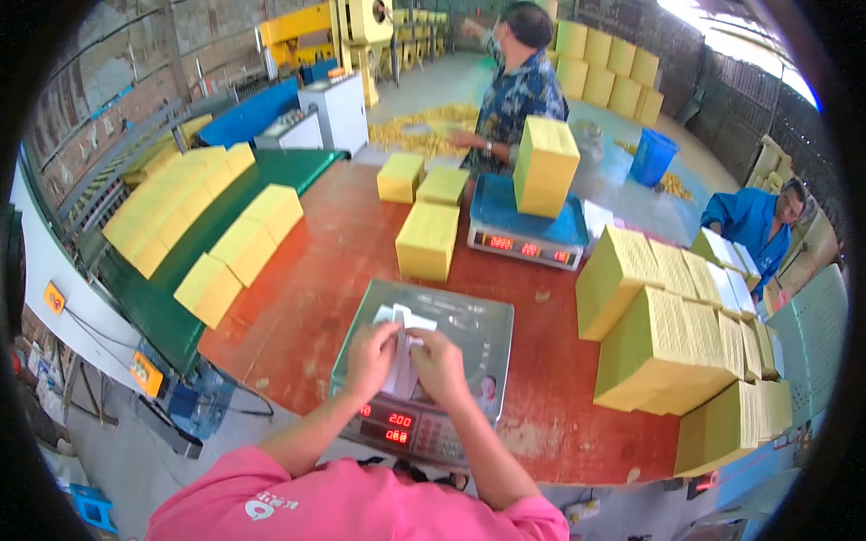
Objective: Binding, weighing, and stacking yellow paper-like bundles using industrial machinery and scales.
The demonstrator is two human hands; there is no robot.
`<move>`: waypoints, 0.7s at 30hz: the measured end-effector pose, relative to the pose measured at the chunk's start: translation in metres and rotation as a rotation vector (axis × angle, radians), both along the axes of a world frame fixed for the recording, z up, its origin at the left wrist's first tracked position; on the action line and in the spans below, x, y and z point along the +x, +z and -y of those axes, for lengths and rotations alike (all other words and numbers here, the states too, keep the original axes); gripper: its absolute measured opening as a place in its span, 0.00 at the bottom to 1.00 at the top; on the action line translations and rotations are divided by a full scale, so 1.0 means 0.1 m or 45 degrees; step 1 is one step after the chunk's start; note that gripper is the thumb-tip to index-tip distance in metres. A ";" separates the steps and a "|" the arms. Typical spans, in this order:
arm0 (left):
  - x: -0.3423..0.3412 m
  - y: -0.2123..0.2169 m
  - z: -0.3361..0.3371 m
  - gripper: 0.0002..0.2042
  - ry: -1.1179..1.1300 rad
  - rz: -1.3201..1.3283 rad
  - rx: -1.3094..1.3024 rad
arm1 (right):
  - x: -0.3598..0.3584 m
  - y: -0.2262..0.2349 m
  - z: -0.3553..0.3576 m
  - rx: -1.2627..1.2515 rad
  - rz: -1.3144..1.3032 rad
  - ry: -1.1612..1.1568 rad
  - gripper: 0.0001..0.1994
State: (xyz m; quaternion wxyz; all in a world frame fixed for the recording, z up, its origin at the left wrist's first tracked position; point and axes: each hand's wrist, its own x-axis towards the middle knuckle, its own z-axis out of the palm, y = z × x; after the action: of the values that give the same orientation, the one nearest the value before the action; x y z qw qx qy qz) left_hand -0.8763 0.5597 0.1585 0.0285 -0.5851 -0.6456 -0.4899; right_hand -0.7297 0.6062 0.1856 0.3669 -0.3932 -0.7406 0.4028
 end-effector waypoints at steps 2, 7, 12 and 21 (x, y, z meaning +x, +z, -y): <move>0.03 0.07 0.02 0.08 -0.058 -0.033 0.044 | -0.01 -0.01 0.03 -0.033 -0.070 0.011 0.16; 0.04 0.26 0.06 0.09 -0.148 0.318 -0.195 | -0.05 0.02 0.01 -0.163 -0.183 0.045 0.16; -0.02 0.28 0.02 0.11 -0.201 0.425 -0.200 | -0.05 0.05 -0.05 -0.276 -0.244 0.041 0.15; -0.02 0.27 0.01 0.10 -0.178 0.356 -0.181 | -0.02 0.09 -0.03 -0.239 -0.198 0.065 0.15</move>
State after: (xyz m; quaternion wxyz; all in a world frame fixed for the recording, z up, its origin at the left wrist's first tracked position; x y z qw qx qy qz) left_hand -0.8783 0.5591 0.1859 -0.1372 -0.5554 -0.6340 -0.5203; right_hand -0.7315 0.6093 0.1945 0.3744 -0.3745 -0.6786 0.5090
